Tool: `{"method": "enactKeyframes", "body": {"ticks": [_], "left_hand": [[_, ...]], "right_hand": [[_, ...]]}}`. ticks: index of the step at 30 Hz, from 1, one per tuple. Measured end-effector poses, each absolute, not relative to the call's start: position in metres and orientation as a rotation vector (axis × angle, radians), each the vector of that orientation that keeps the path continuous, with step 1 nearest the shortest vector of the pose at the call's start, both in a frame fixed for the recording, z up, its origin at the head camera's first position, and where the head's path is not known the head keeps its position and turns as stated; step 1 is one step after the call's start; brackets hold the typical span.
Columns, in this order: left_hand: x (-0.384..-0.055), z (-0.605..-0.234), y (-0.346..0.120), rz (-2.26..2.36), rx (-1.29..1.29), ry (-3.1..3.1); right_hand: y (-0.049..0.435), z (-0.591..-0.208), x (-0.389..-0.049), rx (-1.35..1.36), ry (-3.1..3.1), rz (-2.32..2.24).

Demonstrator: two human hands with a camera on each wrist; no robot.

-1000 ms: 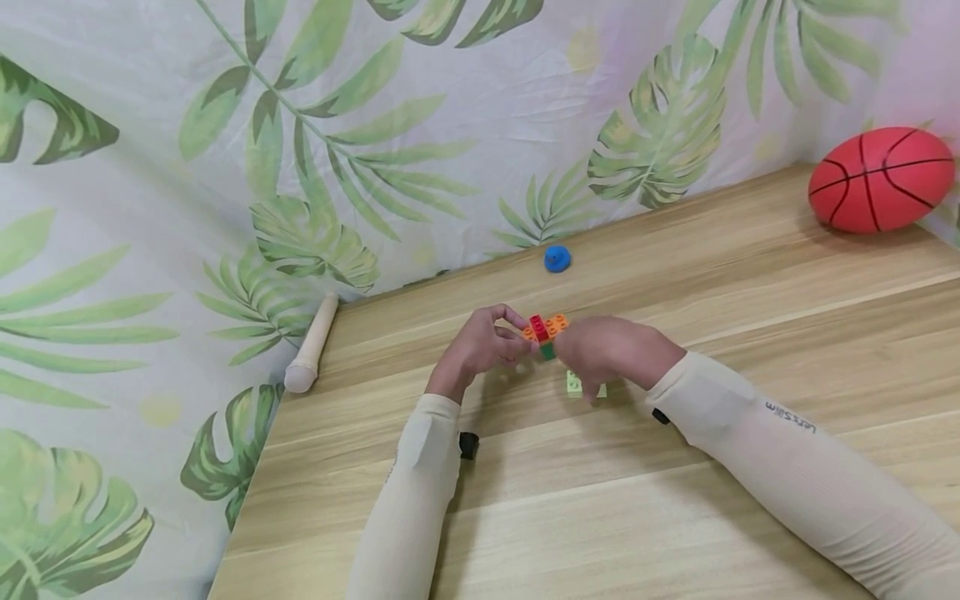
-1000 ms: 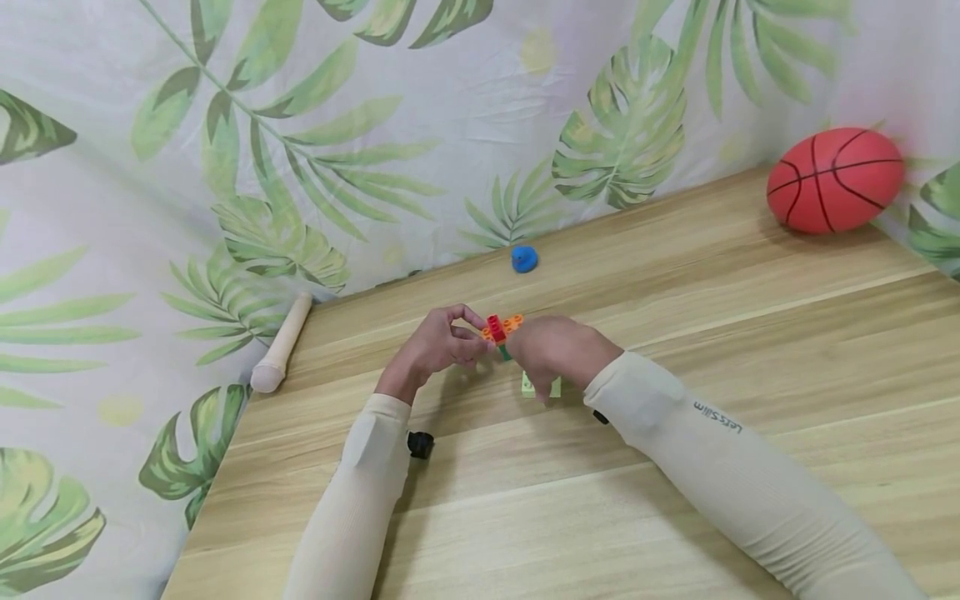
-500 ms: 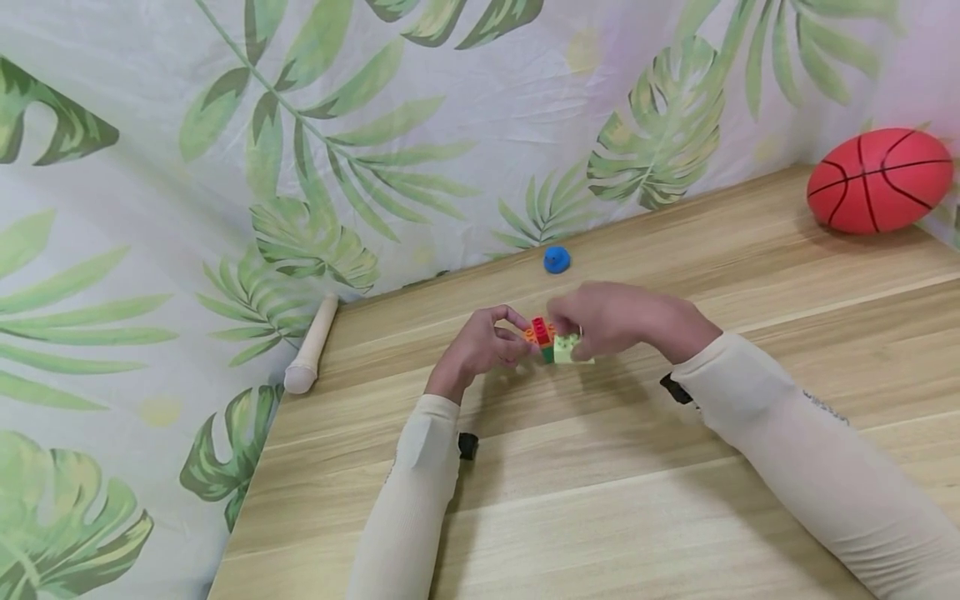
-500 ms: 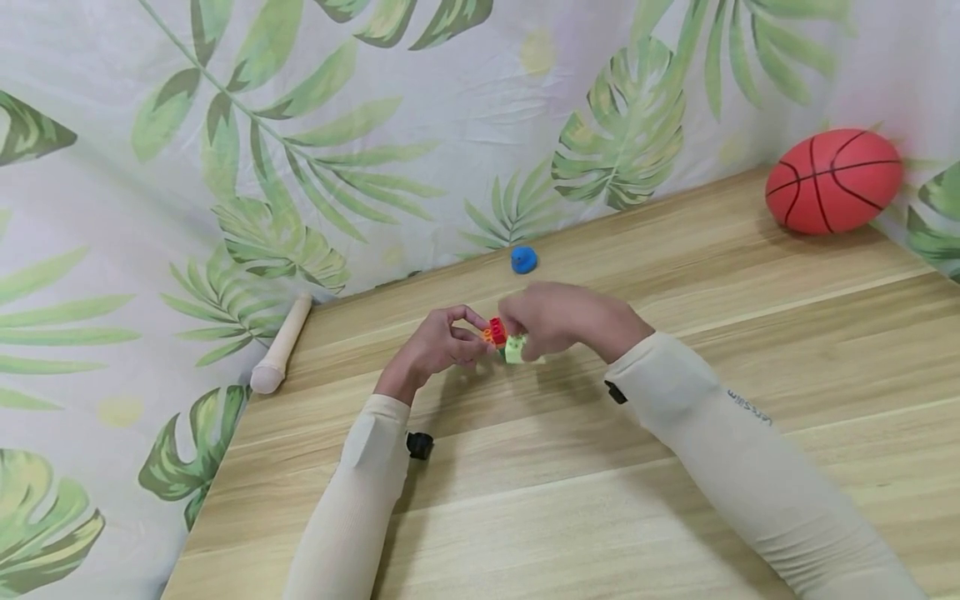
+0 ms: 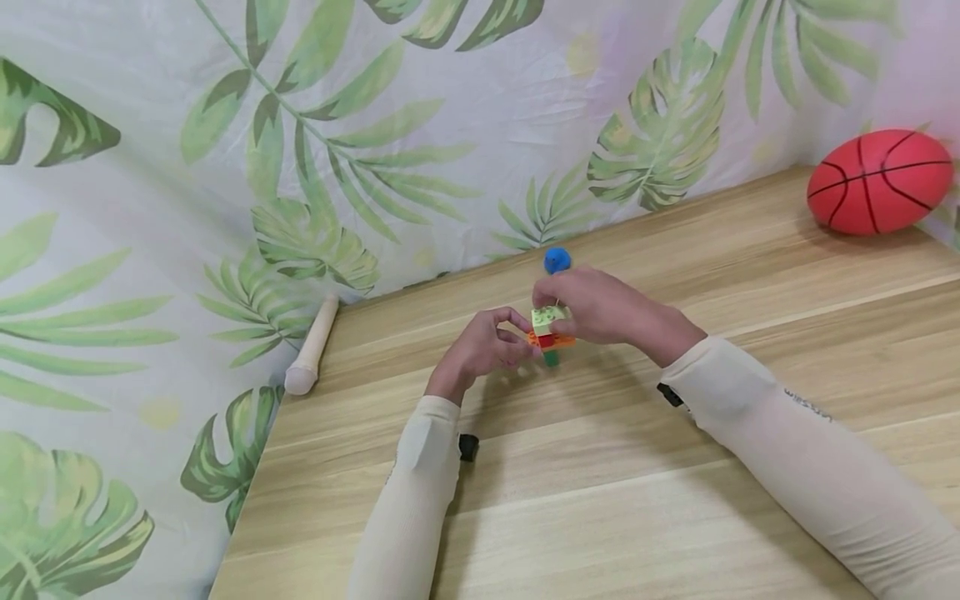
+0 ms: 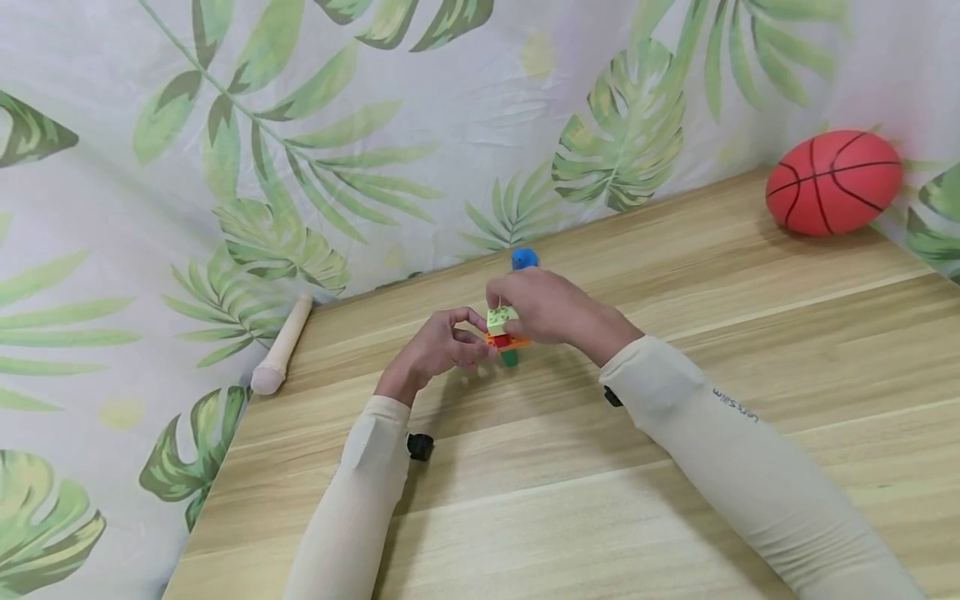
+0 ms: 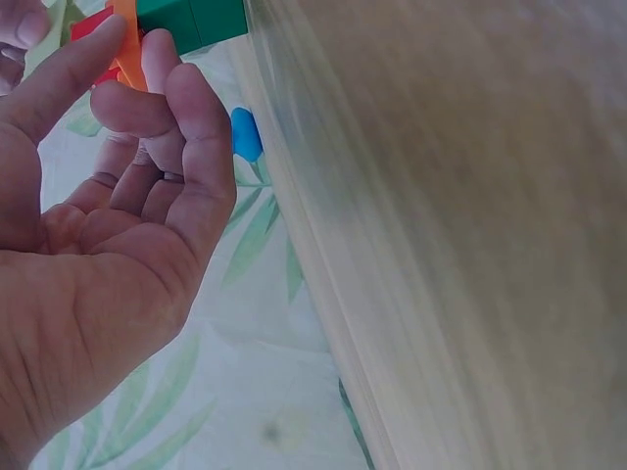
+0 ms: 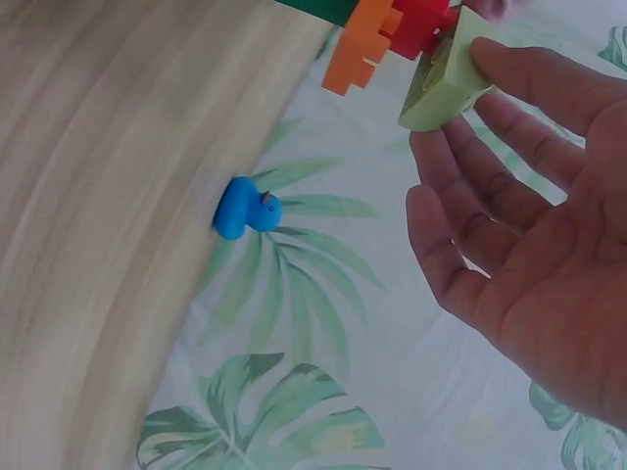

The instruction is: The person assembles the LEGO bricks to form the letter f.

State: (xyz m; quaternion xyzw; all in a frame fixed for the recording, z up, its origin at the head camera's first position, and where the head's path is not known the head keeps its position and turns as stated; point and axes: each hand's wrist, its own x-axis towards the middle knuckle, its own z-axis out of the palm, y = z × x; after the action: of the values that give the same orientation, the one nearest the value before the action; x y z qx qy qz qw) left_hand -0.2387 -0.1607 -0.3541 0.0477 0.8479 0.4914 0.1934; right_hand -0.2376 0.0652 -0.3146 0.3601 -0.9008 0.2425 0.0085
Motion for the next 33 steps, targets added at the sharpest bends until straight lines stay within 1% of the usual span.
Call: {"method": "enactKeyframes", "body": {"ticks": [16, 33], "left_hand": [[-0.2383, -0.3533, -0.161, 1.372, 0.151, 2.386], [-0.2376, -0.353, -0.1584, 1.337, 0.142, 2.426]], "right_hand": [[0.0631, -0.3172, -0.2395, 1.162, -2.786, 0.723], [0.0612, -0.3158, -0.2336, 1.066, -2.867, 0.643]]}}
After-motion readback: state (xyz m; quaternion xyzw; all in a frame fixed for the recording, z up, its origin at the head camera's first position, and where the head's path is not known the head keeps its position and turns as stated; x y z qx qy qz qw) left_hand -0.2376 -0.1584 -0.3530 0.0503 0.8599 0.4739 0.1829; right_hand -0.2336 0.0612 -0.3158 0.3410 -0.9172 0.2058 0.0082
